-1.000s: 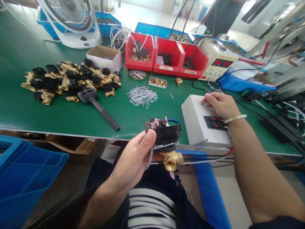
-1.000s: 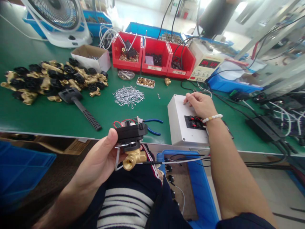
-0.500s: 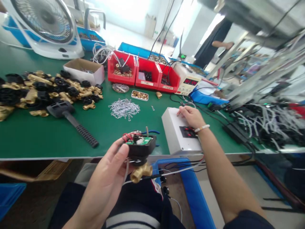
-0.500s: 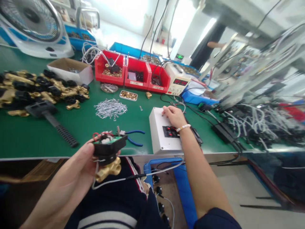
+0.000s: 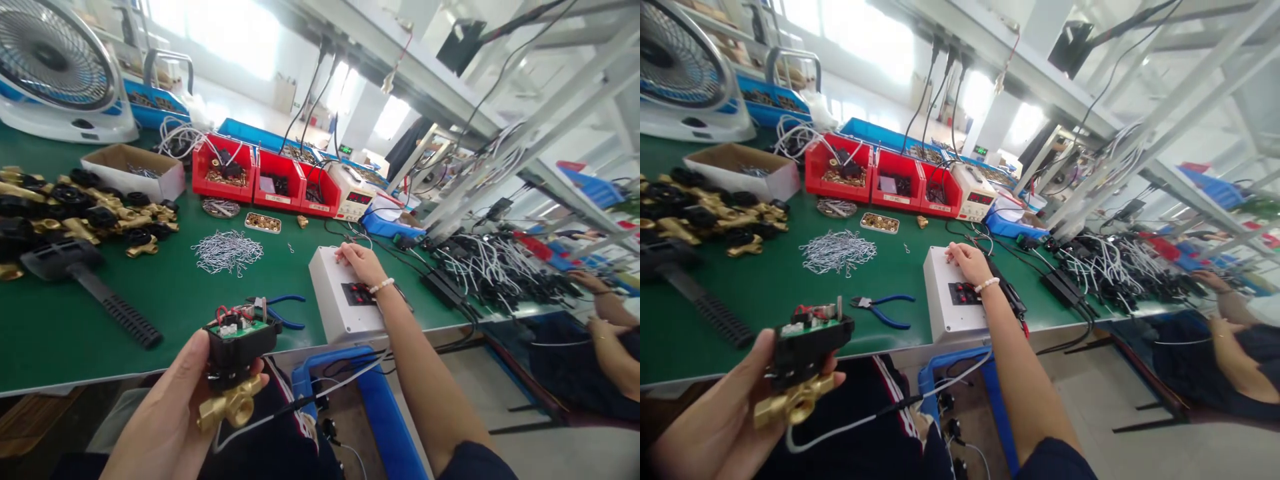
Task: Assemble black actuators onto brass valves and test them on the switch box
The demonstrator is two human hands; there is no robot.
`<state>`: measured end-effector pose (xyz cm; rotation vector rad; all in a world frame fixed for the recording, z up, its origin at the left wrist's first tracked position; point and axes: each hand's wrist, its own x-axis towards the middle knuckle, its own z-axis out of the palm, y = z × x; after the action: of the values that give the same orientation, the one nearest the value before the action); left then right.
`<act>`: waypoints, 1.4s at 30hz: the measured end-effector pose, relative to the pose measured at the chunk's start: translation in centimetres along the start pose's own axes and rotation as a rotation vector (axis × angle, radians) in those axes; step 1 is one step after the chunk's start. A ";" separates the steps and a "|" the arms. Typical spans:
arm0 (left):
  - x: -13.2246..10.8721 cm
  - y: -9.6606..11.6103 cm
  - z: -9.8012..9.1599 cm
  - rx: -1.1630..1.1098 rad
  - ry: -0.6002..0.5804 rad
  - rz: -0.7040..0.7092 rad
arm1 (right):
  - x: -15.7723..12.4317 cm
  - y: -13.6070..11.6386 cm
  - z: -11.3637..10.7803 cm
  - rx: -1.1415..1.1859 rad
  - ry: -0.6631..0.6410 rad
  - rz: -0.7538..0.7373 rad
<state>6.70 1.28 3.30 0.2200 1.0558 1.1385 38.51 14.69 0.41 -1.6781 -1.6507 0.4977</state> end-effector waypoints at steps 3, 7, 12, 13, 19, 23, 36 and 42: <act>0.3 -0.1 0.2 0.031 0.013 -0.011 | 0.0 0.0 0.0 0.005 -0.003 0.003; 0.3 0.0 0.5 0.026 0.018 -0.035 | -0.1 -0.1 -0.1 0.015 -0.006 0.008; 0.3 0.1 0.4 0.016 0.006 -0.039 | -0.1 -0.3 -0.1 0.011 -0.008 0.007; 0.3 0.1 0.4 0.014 0.002 -0.041 | -0.1 -0.4 -0.1 0.007 -0.006 0.007; 0.0 0.3 0.5 -0.003 -0.017 -0.053 | -0.1 -0.4 -0.1 -0.015 0.003 0.015; 0.2 0.0 0.0 -0.048 -0.035 -0.076 | 0.0 -0.4 -0.1 -0.004 0.006 0.016; 1.0 -0.4 -1.0 -0.173 -0.185 -0.097 | 0.1 -0.6 -0.1 -0.018 0.027 0.031; 1.0 -0.4 -1.1 -0.185 -0.222 -0.101 | 0.2 -0.4 -0.2 -0.062 0.019 0.012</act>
<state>6.11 1.50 1.89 0.1405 0.7529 1.0862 38.36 14.81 0.86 -1.7337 -1.6585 0.4398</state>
